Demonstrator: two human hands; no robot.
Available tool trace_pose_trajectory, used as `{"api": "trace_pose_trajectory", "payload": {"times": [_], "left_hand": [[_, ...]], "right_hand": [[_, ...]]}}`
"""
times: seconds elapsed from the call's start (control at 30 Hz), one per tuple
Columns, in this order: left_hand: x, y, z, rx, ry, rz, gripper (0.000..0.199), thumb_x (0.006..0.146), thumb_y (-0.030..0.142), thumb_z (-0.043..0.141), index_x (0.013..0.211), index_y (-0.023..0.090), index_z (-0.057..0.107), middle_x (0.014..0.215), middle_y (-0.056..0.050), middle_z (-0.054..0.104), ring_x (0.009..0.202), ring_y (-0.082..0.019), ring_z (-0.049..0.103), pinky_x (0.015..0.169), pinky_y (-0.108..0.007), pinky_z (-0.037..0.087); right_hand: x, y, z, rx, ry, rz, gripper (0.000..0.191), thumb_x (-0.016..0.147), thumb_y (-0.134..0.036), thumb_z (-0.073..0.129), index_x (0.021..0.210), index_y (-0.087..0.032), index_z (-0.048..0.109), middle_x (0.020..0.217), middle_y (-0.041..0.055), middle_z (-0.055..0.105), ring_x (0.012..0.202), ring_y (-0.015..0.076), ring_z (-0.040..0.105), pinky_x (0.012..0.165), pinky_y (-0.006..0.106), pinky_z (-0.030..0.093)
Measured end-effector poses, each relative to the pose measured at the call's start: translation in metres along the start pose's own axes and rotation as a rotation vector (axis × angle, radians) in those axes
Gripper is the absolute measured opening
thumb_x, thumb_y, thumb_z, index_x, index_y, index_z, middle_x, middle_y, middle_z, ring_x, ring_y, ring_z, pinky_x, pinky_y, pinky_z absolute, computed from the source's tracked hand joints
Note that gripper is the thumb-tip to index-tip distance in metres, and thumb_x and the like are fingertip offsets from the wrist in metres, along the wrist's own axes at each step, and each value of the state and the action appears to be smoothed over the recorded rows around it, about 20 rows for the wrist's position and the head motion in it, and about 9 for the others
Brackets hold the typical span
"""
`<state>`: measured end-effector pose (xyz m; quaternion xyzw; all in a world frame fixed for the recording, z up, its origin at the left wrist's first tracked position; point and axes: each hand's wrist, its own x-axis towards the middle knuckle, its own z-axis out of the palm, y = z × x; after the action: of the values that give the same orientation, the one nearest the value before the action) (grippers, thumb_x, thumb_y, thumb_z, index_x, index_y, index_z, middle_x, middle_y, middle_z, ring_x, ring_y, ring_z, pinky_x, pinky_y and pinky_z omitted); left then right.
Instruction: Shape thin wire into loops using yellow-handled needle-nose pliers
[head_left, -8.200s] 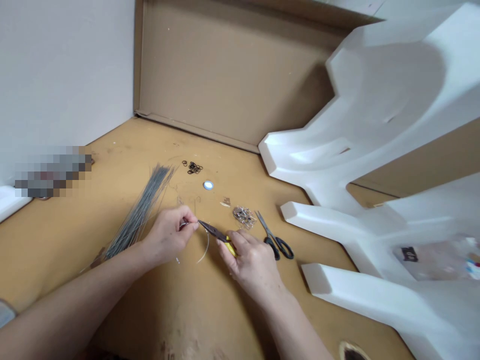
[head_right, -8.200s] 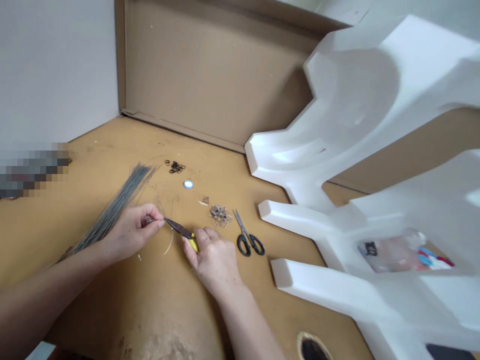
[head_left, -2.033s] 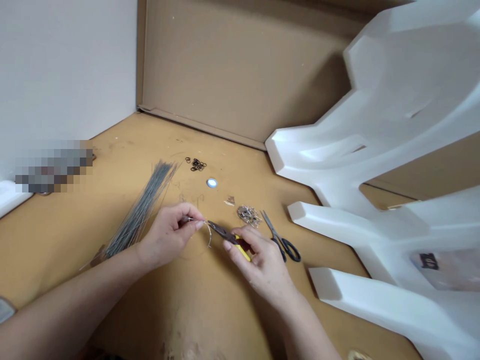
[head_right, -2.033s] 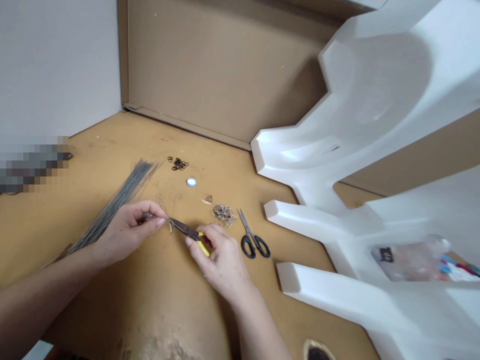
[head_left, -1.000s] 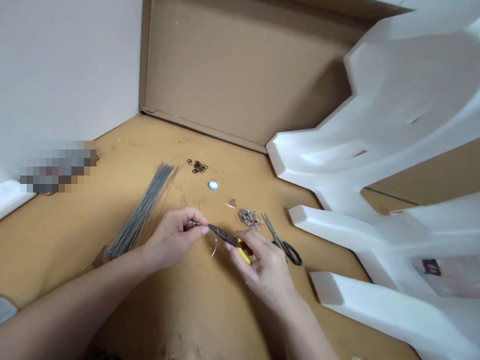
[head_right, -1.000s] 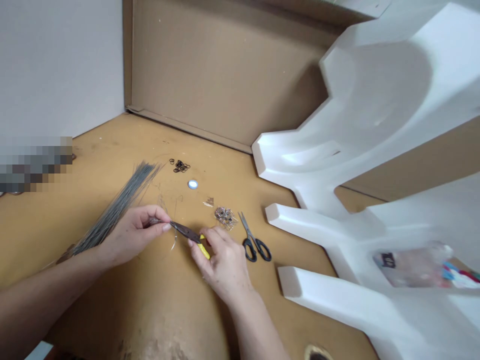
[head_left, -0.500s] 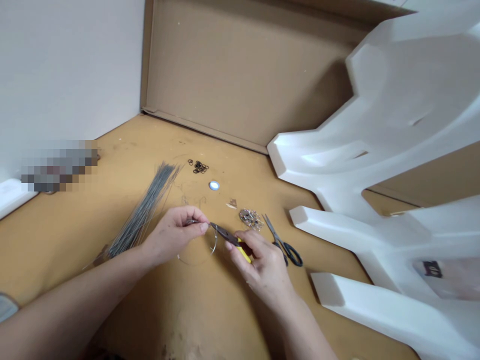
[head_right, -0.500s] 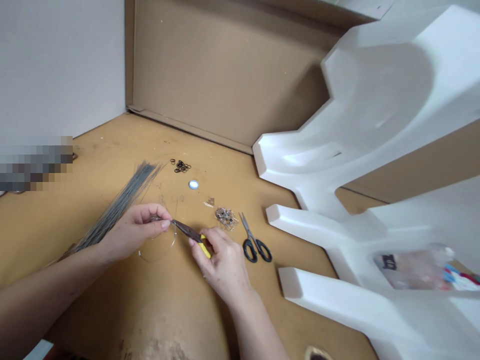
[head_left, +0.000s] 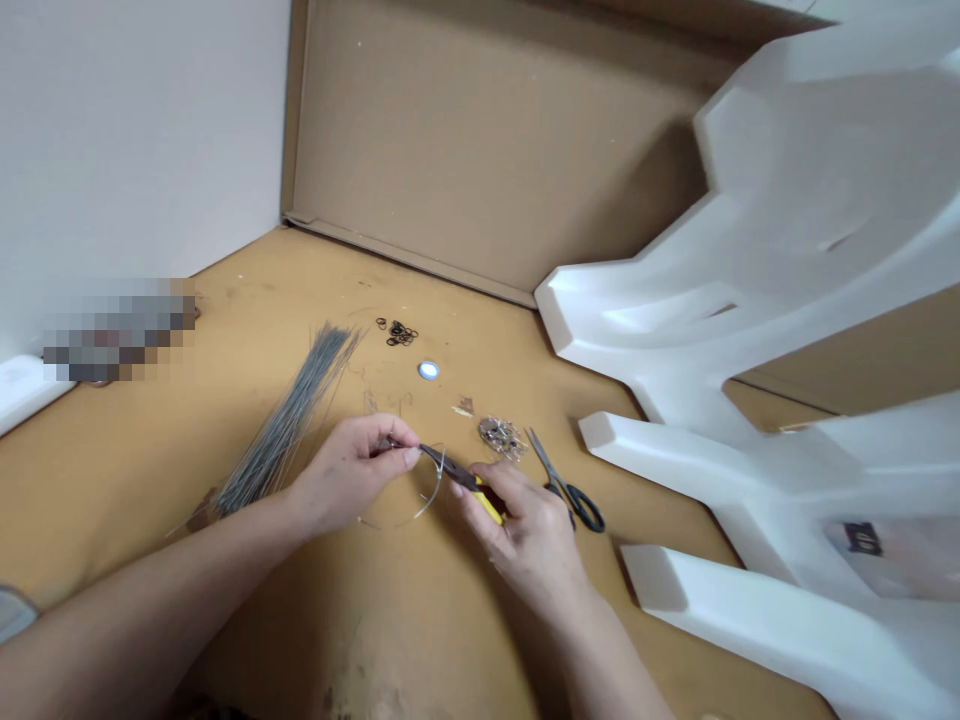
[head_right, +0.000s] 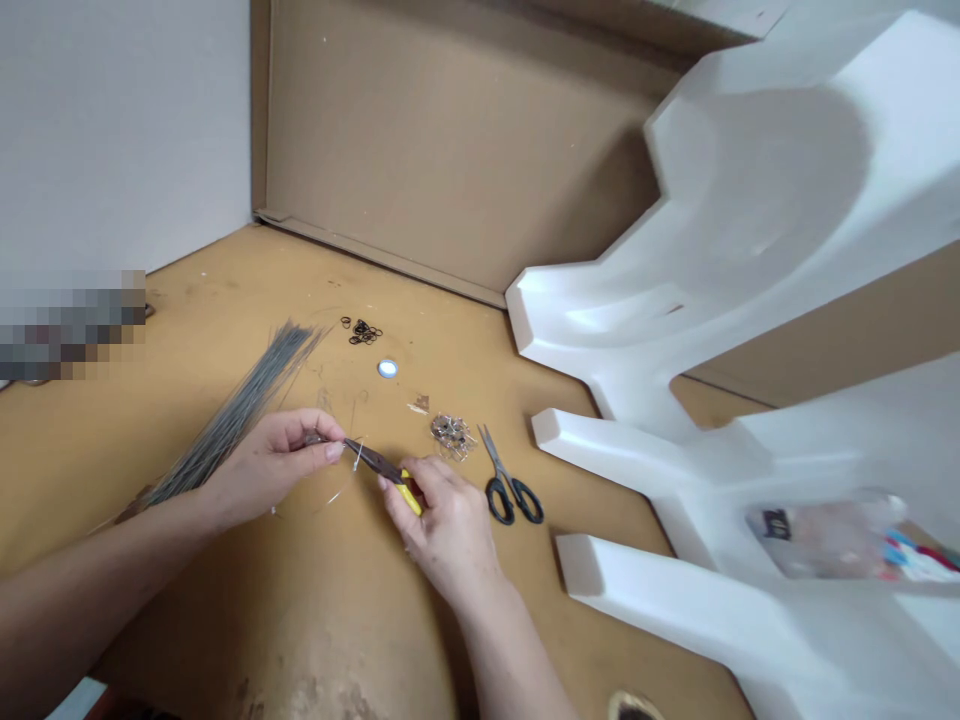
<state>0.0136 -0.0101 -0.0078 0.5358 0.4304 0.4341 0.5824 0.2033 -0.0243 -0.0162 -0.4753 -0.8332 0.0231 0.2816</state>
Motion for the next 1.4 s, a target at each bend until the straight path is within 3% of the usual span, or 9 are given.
{"api": "trace_pose_trajectory", "payload": {"times": [0.17,0.7,0.87,1.03,1.4], "left_hand": [[0.0,0.0,0.0,0.007,0.014,0.026,0.008,0.068,0.022,0.053,0.068,0.016,0.058,0.06,0.003,0.054,0.057,-0.009,0.045,0.057,-0.023,0.036],[-0.002,0.002,-0.001,-0.014,-0.011,0.017,0.012,0.068,0.028,0.056,0.063,0.017,0.054,0.05,0.006,0.043,0.047,-0.006,0.035,0.045,-0.02,0.028],[-0.002,0.001,-0.001,-0.04,0.057,0.06,0.011,0.067,0.025,0.057,0.063,0.016,0.053,0.049,0.007,0.041,0.046,-0.005,0.033,0.045,-0.019,0.028],[-0.001,-0.003,-0.002,-0.074,0.148,0.103,0.011,0.068,0.026,0.058,0.065,0.016,0.055,0.056,0.004,0.05,0.051,-0.007,0.042,0.05,-0.02,0.034],[-0.004,-0.005,0.007,-0.143,0.206,0.117,0.011,0.068,0.026,0.057,0.065,0.016,0.052,0.05,0.007,0.043,0.047,-0.005,0.035,0.047,-0.02,0.03]], "right_hand": [[0.0,0.002,-0.001,0.005,0.021,-0.001,0.023,0.085,-0.033,0.044,0.076,-0.017,0.058,0.057,0.0019,0.055,0.051,0.0132,0.052,0.048,0.023,0.042],[0.0,0.001,-0.001,-0.011,0.05,-0.022,0.02,0.084,-0.033,0.046,0.079,-0.018,0.058,0.059,0.0021,0.054,0.054,0.014,0.052,0.048,0.024,0.041],[0.001,-0.002,0.003,0.034,0.033,0.039,0.02,0.083,-0.034,0.046,0.075,-0.018,0.056,0.059,0.0015,0.054,0.053,0.0138,0.051,0.049,0.024,0.041],[0.0,-0.007,0.007,0.101,-0.019,0.081,0.02,0.084,-0.034,0.045,0.077,-0.018,0.056,0.06,0.0018,0.054,0.054,0.0138,0.052,0.05,0.024,0.042],[-0.003,-0.017,0.017,0.098,0.075,0.114,0.018,0.083,-0.032,0.046,0.075,-0.018,0.054,0.06,0.0015,0.053,0.052,0.0128,0.051,0.047,0.023,0.04]]}}
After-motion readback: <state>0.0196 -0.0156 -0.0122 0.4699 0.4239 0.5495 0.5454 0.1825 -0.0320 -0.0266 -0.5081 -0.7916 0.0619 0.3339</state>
